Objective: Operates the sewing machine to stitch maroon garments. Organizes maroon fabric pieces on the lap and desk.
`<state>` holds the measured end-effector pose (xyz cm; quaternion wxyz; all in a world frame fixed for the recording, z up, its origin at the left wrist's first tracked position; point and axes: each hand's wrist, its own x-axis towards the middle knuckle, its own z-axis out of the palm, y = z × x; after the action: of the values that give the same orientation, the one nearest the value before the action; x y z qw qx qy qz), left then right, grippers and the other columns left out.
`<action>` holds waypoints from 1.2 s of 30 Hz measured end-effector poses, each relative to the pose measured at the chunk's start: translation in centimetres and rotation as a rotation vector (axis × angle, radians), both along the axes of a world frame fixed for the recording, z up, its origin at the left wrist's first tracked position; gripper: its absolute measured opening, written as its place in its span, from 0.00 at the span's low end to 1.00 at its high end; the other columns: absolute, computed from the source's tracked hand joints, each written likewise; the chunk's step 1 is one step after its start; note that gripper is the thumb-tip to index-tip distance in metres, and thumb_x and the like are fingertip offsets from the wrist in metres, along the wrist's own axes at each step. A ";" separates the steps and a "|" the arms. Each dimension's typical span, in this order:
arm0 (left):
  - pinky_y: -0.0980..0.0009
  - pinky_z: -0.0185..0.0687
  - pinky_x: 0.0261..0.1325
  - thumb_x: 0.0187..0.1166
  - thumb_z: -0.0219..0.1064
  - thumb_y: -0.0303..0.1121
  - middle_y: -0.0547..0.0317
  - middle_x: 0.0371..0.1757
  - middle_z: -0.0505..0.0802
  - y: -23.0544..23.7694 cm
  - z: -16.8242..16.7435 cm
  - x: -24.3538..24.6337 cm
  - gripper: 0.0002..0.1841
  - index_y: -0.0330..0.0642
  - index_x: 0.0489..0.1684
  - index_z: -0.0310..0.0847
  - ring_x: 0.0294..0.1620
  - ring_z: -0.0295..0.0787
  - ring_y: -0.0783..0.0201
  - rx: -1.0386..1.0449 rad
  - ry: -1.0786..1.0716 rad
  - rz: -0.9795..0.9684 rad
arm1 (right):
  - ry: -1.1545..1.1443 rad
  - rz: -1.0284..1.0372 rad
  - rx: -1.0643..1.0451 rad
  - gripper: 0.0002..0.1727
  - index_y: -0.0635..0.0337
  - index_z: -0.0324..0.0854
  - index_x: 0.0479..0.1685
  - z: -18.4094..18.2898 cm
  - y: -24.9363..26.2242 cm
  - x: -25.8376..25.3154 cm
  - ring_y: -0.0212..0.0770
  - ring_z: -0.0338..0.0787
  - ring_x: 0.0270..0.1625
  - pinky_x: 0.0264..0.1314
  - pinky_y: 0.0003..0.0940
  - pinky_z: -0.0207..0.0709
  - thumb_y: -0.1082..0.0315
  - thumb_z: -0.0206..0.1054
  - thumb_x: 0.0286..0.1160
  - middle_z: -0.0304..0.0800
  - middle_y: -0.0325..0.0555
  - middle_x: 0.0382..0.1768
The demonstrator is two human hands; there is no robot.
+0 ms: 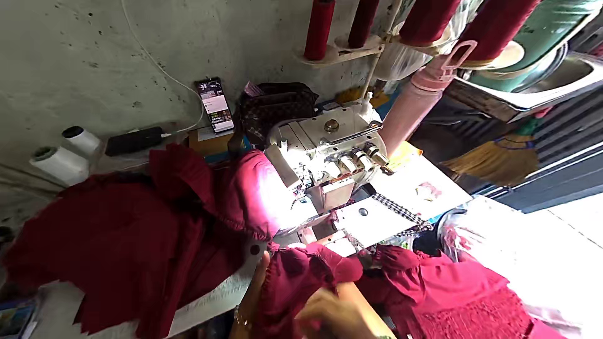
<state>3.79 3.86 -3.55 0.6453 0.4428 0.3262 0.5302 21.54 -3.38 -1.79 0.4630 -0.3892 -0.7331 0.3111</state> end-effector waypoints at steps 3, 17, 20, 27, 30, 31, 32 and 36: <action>0.81 0.87 0.55 0.76 0.70 0.54 0.73 0.43 0.98 -0.3 1.9 0.0 0.12 0.61 0.42 0.93 0.48 0.93 0.82 -0.164 -0.187 -0.157 | -0.096 -0.343 0.037 0.23 0.56 0.80 0.49 -3.5 2.1 3.6 0.28 0.83 0.34 0.35 0.22 0.79 0.47 0.75 0.73 0.87 0.43 0.41; 0.27 0.42 0.84 0.82 0.54 0.50 0.57 0.79 0.82 1.4 7.9 -1.2 0.23 0.61 0.74 0.79 0.88 0.67 0.51 0.911 1.156 0.098 | -0.262 0.094 0.070 0.13 0.56 0.86 0.39 7.3 2.5 6.8 0.36 0.86 0.27 0.29 0.32 0.79 0.56 0.67 0.81 0.87 0.42 0.23; 0.22 0.28 0.82 0.76 0.52 0.39 0.71 0.63 0.91 4.1 7.3 0.2 0.21 0.61 0.63 0.85 0.78 0.78 0.66 0.892 0.932 -0.222 | -0.241 0.227 0.047 0.13 0.61 0.87 0.36 9.4 2.5 6.2 0.42 0.87 0.26 0.29 0.37 0.78 0.60 0.68 0.81 0.87 0.47 0.21; 0.69 0.66 0.74 0.85 0.47 0.55 0.67 0.56 0.90 8.9 7.5 -2.7 0.27 0.46 0.50 0.89 0.67 0.78 0.74 0.465 0.551 -0.836 | -0.153 0.336 0.072 0.14 0.62 0.86 0.37 9.4 3.2 4.2 0.43 0.84 0.24 0.28 0.36 0.73 0.61 0.64 0.84 0.85 0.47 0.20; 0.73 0.78 0.66 0.82 0.48 0.70 0.69 0.52 0.93 9.6 7.4 -6.0 0.33 0.53 0.53 0.87 0.60 0.86 0.75 0.153 0.397 -0.988 | -0.048 0.362 0.043 0.12 0.66 0.87 0.39 9.4 3.9 2.5 0.44 0.85 0.24 0.26 0.38 0.74 0.64 0.65 0.82 0.86 0.50 0.21; 0.74 0.80 0.62 0.83 0.51 0.67 0.71 0.50 0.93 9.6 7.8 -7.3 0.28 0.55 0.53 0.87 0.56 0.88 0.76 0.094 0.361 -1.002 | -0.005 0.376 0.026 0.12 0.67 0.87 0.41 9.3 4.2 1.8 0.44 0.87 0.26 0.28 0.39 0.76 0.66 0.66 0.82 0.87 0.51 0.23; 0.75 0.82 0.60 0.85 0.55 0.60 0.72 0.47 0.93 9.5 8.4 -8.7 0.22 0.56 0.54 0.86 0.53 0.88 0.76 0.068 0.329 -1.009 | 0.041 0.390 0.010 0.11 0.69 0.87 0.42 9.2 4.5 1.1 0.44 0.88 0.27 0.30 0.40 0.78 0.67 0.67 0.81 0.89 0.53 0.25; 0.77 0.84 0.55 0.82 0.67 0.49 0.75 0.47 0.92 10.0 13.2 -14.6 0.13 0.60 0.57 0.86 0.50 0.89 0.77 0.114 0.447 -0.934 | 0.229 0.412 -0.029 0.09 0.74 0.85 0.45 8.8 6.1 -2.1 0.44 0.91 0.34 0.38 0.39 0.83 0.72 0.67 0.80 0.91 0.57 0.30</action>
<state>-10.79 13.87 9.65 0.7023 0.6782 0.1943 0.0953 19.41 2.73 7.06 0.4643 -0.2003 -0.7351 0.4516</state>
